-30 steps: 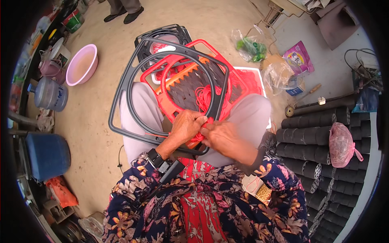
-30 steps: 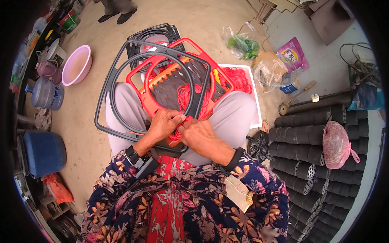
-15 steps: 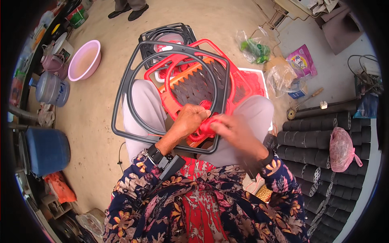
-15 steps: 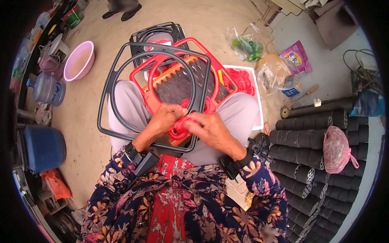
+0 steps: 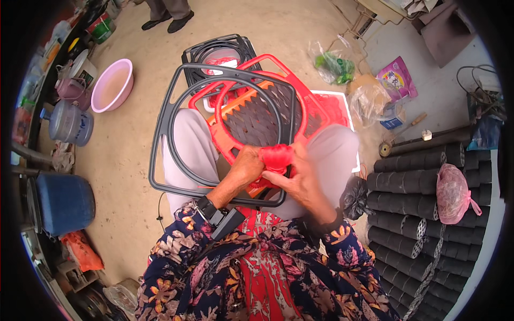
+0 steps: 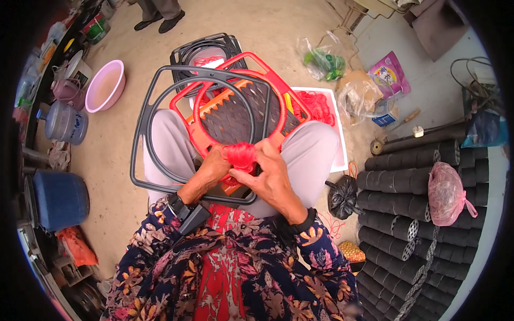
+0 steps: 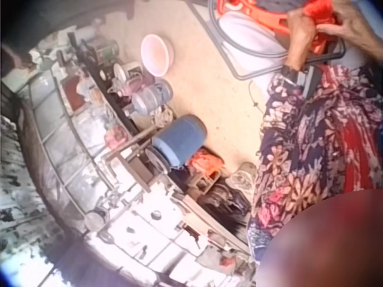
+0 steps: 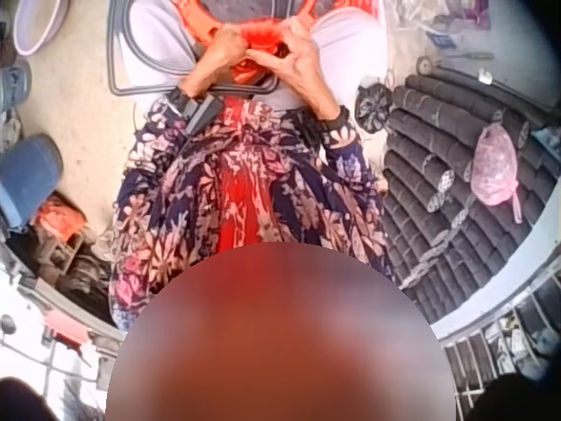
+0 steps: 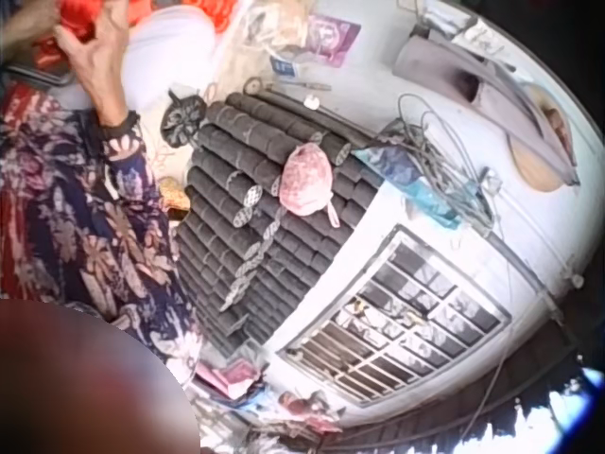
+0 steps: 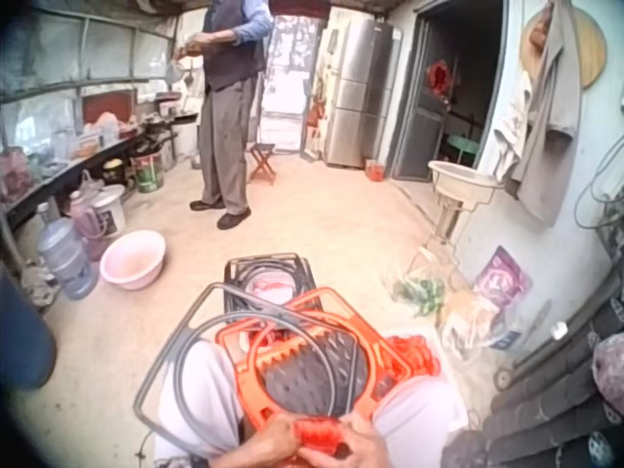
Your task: Winding a red cord around a plastic frame.
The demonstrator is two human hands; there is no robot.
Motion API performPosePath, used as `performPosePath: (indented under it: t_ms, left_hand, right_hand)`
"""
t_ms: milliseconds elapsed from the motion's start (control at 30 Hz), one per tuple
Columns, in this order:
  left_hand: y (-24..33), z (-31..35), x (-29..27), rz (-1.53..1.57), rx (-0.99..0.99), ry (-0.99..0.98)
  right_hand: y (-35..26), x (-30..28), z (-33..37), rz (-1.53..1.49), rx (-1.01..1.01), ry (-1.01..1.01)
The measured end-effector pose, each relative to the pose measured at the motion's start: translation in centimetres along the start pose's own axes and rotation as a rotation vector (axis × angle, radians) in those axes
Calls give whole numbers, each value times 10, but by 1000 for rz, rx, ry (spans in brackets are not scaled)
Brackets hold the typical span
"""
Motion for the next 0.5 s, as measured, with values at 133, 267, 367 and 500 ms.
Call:
performPosePath:
  t_ms: [133,267,367,500]
  left_hand:
    - [-22,-10,-7,92,-100,50]
    - [-18,0,-2,67,-266,-16]
    - [-19,0,-5,109,-281,-51]
    - [-5,3,2,216,-261,-99]
  right_hand:
    - [8,-42,14,-511,369,29]
    - [-1,-108,41,-1089,456,215]
    - [30,-169,72,-1191,500,227]
    - [67,-213,115,-1111,599,236]
Point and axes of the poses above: each hand's wrist, its own z-axis away from the middle knuckle, its own x-axis out of the palm, y = z × x, the point moved 9 cm from there along -z, towards the middle knuckle, and after that the axes turned 14 degrees about y, right-handed, at the moved point
